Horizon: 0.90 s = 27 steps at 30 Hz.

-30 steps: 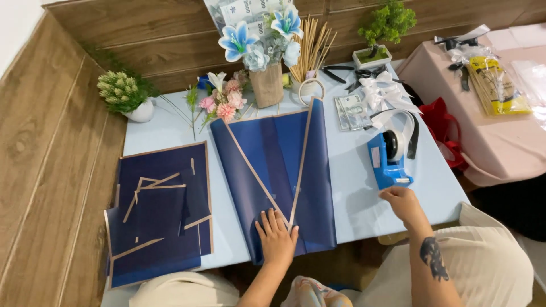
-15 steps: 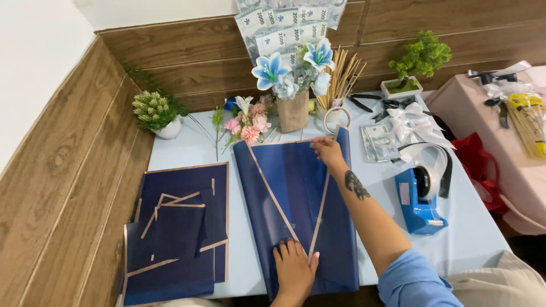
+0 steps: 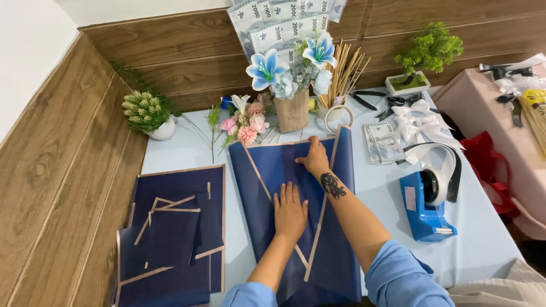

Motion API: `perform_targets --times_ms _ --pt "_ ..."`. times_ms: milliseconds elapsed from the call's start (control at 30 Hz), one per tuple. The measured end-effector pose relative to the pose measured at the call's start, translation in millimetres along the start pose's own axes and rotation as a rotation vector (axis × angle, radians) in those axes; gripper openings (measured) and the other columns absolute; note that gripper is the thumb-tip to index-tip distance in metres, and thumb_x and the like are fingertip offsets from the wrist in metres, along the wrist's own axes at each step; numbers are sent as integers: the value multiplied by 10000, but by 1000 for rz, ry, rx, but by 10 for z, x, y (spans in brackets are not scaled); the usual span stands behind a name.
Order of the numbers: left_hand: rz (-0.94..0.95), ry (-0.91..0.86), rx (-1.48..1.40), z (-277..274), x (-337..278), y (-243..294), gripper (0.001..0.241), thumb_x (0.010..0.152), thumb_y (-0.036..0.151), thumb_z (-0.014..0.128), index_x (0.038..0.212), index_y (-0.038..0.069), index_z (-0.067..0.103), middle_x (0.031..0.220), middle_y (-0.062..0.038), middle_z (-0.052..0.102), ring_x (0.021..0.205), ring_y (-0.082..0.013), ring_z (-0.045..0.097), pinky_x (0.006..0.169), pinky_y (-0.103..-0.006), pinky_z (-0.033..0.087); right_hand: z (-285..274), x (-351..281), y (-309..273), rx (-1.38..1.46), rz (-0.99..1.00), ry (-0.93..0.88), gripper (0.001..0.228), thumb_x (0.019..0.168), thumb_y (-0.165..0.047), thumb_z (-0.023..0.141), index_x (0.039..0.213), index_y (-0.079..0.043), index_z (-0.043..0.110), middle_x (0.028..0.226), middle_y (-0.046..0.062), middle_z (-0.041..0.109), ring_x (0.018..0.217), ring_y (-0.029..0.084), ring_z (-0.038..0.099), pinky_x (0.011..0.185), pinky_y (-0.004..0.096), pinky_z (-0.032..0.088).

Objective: The person folds a sheet of blue wrapping paper and secures it with tape. They then place a bouquet of flowers and money into the prepared wrapping and fold the paper around it.

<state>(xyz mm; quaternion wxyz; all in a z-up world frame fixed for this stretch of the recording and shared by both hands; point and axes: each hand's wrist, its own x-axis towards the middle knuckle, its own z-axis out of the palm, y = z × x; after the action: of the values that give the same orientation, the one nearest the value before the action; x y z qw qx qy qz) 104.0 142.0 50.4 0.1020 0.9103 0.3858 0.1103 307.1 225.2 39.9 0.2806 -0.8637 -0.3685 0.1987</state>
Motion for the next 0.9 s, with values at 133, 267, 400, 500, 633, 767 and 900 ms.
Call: perform_targets --times_ms 133,267,400,500,633,767,900 --pt "28 -171 -82 159 295 -111 620 1101 385 337 1598 20 268 1692 -209 218 1581 -354 150 1256 -570 86 -17 -23 -2 4 -18 14 798 787 -228 907 1334 -115 338 1290 220 577 1244 396 611 1019 512 561" --pt "22 -229 -65 117 321 -122 628 1107 393 307 1614 30 232 1710 -190 176 1595 -328 100 1267 -565 32 -32 -36 23 23 -32 15 774 801 -233 897 1335 -109 351 1211 188 601 1200 380 633 992 506 571" --pt "36 -221 -43 126 322 -136 643 1113 421 284 1621 33 216 1711 -192 171 1594 -329 97 1266 -562 27 202 354 315 235 24 67 489 799 -300 882 1148 -143 579 1008 107 657 1043 320 676 883 447 568" --pt "31 -254 -25 188 340 -157 657 1110 442 260 1637 60 173 1717 -181 136 1595 -333 72 1264 -570 28 346 656 425 496 126 121 172 821 -296 837 905 -167 762 841 59 708 876 228 676 774 358 536" --pt "44 -291 -10 110 340 -141 629 1107 446 230 1657 155 138 1720 -171 105 1594 -347 61 1255 -603 56 258 609 243 628 250 53 160 821 -247 866 847 -127 764 1007 133 737 1172 363 666 971 507 509" --pt "60 -256 -19 168 329 -167 619 1108 441 248 1655 163 163 1714 -186 127 1591 -359 77 1249 -607 70 385 702 218 634 280 63 108 813 -207 843 858 -128 785 944 139 747 1073 315 712 917 477 538" --pt "61 -228 -6 229 324 -181 614 1107 445 243 1656 182 165 1715 -183 126 1592 -356 80 1246 -607 77 378 648 125 536 327 55 149 802 -200 851 915 -115 806 1024 162 760 1151 379 684 932 481 547"
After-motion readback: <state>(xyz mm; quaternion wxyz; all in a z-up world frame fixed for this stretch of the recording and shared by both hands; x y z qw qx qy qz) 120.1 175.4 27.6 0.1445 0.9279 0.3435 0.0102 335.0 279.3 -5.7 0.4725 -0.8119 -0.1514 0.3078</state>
